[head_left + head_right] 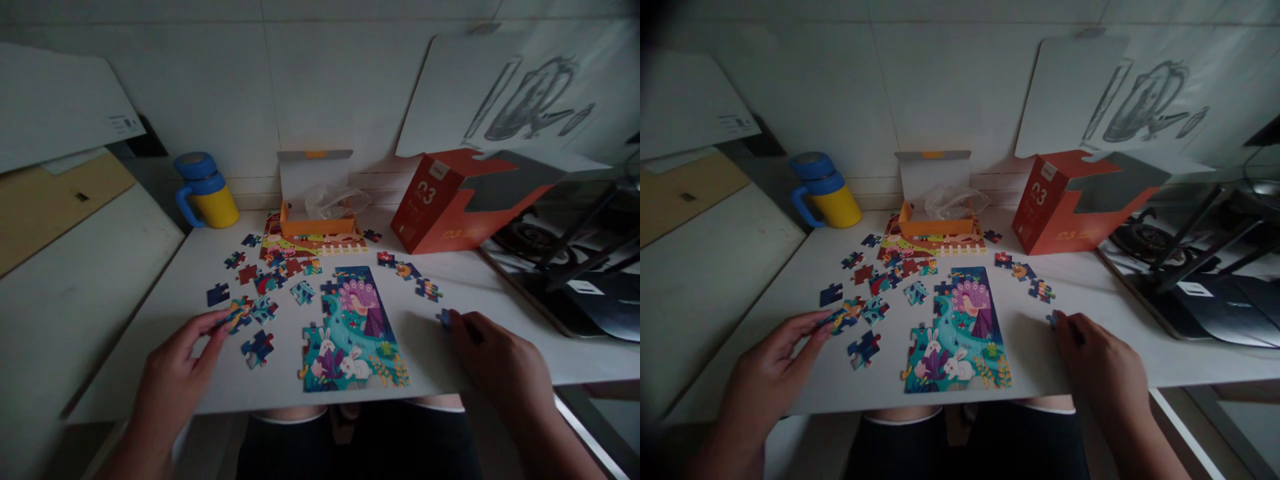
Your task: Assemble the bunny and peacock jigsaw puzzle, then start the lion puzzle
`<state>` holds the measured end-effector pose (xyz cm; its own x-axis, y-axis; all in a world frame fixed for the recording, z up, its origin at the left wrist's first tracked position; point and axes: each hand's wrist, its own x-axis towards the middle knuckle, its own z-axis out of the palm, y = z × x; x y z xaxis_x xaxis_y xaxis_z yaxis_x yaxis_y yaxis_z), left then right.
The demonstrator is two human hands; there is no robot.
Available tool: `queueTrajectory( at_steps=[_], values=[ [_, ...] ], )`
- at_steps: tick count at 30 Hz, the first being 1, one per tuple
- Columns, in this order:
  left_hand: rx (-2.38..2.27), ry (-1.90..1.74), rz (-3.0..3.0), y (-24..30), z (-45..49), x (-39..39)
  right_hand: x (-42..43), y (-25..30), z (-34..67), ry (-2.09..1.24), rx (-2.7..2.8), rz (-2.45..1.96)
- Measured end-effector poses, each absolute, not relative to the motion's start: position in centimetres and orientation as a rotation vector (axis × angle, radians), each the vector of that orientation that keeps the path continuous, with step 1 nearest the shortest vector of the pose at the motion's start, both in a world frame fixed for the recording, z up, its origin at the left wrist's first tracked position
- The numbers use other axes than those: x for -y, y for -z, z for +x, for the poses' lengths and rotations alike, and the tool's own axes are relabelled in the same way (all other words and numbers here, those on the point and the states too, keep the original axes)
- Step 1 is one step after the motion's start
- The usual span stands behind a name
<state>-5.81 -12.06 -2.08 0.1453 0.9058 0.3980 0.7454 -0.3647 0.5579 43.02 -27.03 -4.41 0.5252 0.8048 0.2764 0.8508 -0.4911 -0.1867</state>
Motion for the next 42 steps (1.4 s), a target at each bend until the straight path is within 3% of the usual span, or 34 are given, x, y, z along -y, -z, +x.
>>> queueTrajectory(
  at_steps=[5, 11, 16, 25, 42],
  values=[
    [-1.055, -0.907, 2.280, -2.8, 1.4, 8.8, 23.7, 0.2, 41.0, 0.350, 1.687, -2.125],
    [-0.715, -0.832, 2.130, -2.3, 8.8, 1.9, 14.0, -4.2, 37.0, 0.075, 1.990, -1.766],
    [-0.707, -0.899, 2.143, 0.3, 11.6, -0.6, 6.9, -3.3, 35.1, -0.356, 1.984, -1.476],
    [-0.736, -0.729, 2.396, 3.3, 11.4, -0.7, 5.7, 2.0, 35.4, -0.606, 1.994, -1.442],
    [-0.887, -0.423, 2.790, 1.1, 8.8, -0.8, 5.4, 2.7, 35.5, -0.553, 2.072, -1.524]
  ],
)
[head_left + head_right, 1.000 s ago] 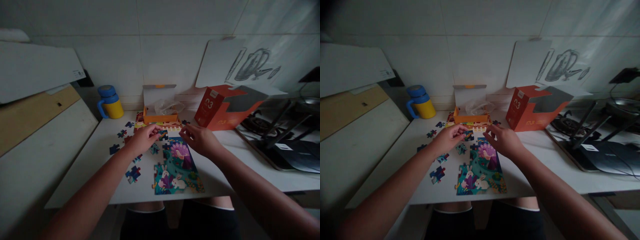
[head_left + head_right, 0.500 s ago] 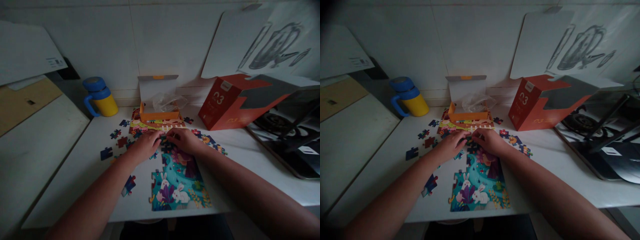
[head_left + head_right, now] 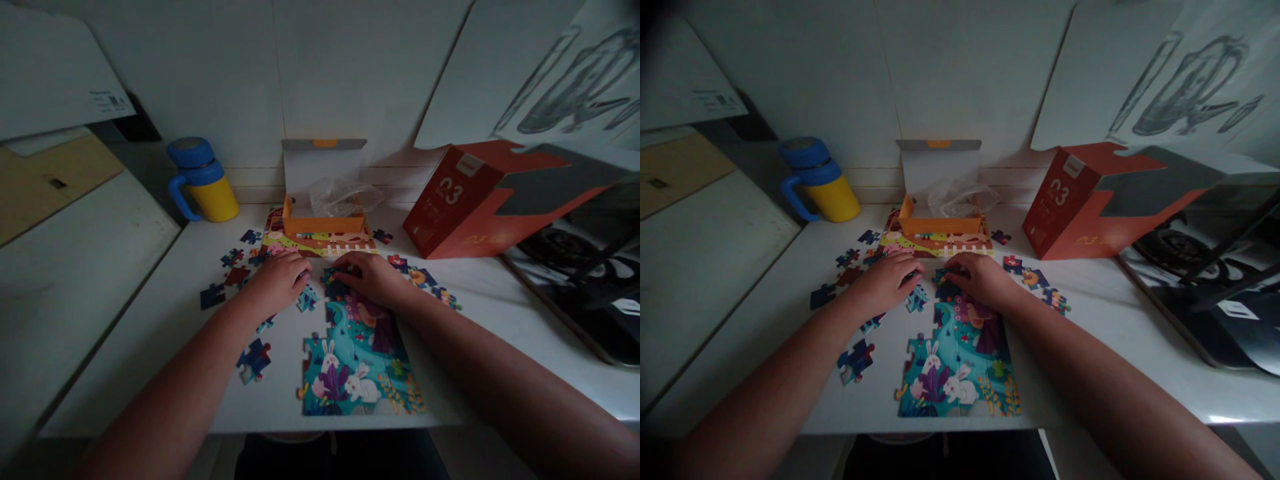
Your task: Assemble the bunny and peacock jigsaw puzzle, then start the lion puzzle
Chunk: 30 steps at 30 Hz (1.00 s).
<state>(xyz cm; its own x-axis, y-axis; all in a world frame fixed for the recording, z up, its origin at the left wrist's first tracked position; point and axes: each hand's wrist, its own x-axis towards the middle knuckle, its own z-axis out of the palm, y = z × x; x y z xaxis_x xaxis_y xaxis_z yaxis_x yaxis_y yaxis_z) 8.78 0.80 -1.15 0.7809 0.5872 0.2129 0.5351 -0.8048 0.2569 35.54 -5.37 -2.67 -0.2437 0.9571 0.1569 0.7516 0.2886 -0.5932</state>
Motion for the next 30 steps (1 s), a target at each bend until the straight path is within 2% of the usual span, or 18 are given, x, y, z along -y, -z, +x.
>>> queueTrajectory(
  at_steps=[13, 30],
  values=[
    [-0.864, -0.428, 2.810, 0.5, 8.1, -1.1, 5.5, 2.8, 35.4, -0.398, 2.251, -1.499],
    [-1.175, -0.538, 2.779, 0.1, 4.7, -4.4, 4.9, 2.6, 37.1, -0.261, 2.192, -1.452]
  ],
)
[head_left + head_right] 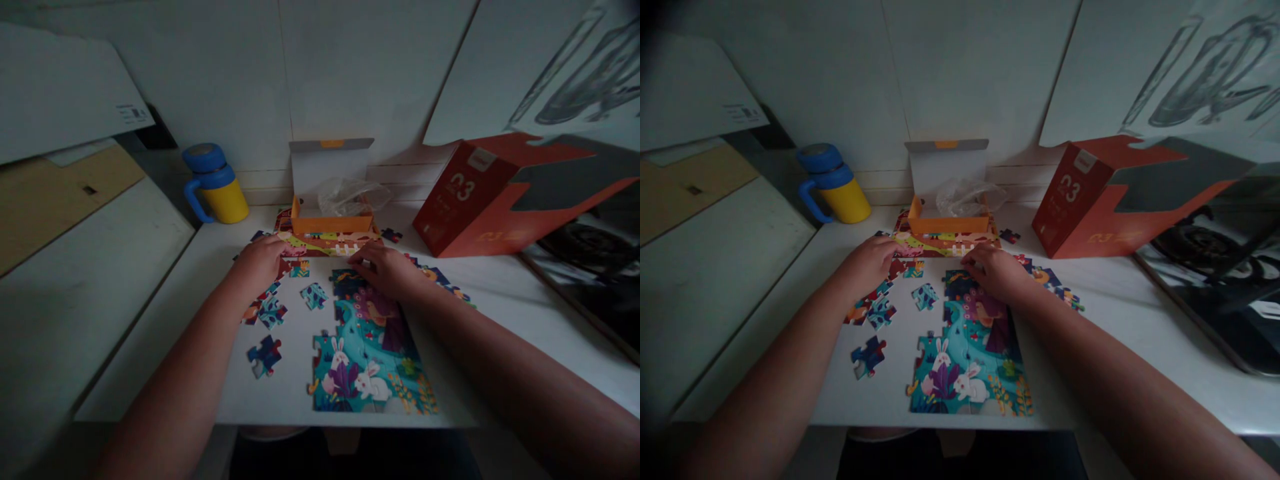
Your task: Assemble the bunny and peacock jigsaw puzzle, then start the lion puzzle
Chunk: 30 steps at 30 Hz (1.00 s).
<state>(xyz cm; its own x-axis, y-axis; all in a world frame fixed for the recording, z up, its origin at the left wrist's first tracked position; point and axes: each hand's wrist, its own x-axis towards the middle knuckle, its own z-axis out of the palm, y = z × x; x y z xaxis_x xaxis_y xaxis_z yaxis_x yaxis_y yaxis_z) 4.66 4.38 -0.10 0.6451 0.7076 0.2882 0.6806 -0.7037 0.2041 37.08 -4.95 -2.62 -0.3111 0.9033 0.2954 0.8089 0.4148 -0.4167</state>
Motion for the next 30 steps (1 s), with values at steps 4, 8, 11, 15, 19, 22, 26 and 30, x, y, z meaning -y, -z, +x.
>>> queueTrajectory(
  at_steps=[4, 8, 11, 15, 19, 22, 26, 30],
  values=[
    [-1.133, -0.511, 2.782, 0.4, 5.0, -4.1, 4.8, 2.8, 37.5, -0.240, 2.192, -1.377],
    [-1.171, -0.513, 2.751, 0.6, 5.0, -4.1, 5.0, 2.9, 37.6, -0.236, 2.282, -1.360],
    [-1.188, -0.494, 2.752, 0.7, 5.0, -4.0, 5.2, 2.8, 37.4, -0.233, 2.333, -1.421],
    [-1.141, -0.482, 2.746, 1.0, 5.2, -3.8, 5.3, 2.5, 37.1, -0.246, 2.348, -1.473],
    [-1.123, -0.519, 2.725, 1.2, 5.4, -3.7, 5.6, 2.1, 36.7, -0.278, 2.332, -1.436],
    [-1.097, -0.538, 2.728, 1.3, 5.4, -3.7, 5.9, 2.0, 36.4, -0.320, 2.336, -1.443],
    [-1.058, -0.531, 2.709, 1.4, 5.6, -3.6, 5.9, 2.0, 36.3, -0.349, 2.348, -1.498],
    [-1.056, -0.542, 2.712, 1.4, 5.7, -3.5, 5.8, 2.2, 36.5, -0.361, 2.346, -1.466]
  ],
)
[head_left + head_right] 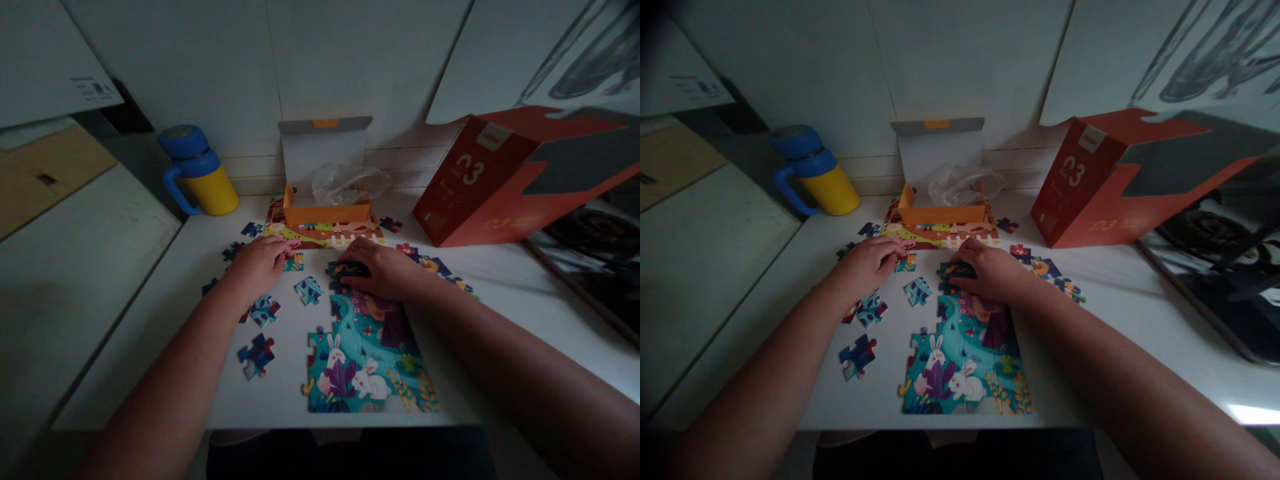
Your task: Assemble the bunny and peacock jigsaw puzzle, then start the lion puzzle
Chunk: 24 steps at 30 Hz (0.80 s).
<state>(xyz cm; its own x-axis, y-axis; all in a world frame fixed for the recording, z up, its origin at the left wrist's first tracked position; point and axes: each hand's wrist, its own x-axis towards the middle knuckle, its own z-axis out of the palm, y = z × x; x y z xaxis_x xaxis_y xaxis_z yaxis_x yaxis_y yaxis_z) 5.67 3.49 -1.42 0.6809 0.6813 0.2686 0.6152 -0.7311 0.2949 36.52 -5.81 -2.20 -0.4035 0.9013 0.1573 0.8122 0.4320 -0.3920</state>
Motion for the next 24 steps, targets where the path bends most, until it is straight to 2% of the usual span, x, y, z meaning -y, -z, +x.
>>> queueTrajectory(
  at_steps=[24],
  values=[
    [-1.079, -0.507, 2.732, 1.39, 5.90, -3.39, 5.80, 2.55, 36.15, -0.359, 2.285, -1.592]
  ],
)
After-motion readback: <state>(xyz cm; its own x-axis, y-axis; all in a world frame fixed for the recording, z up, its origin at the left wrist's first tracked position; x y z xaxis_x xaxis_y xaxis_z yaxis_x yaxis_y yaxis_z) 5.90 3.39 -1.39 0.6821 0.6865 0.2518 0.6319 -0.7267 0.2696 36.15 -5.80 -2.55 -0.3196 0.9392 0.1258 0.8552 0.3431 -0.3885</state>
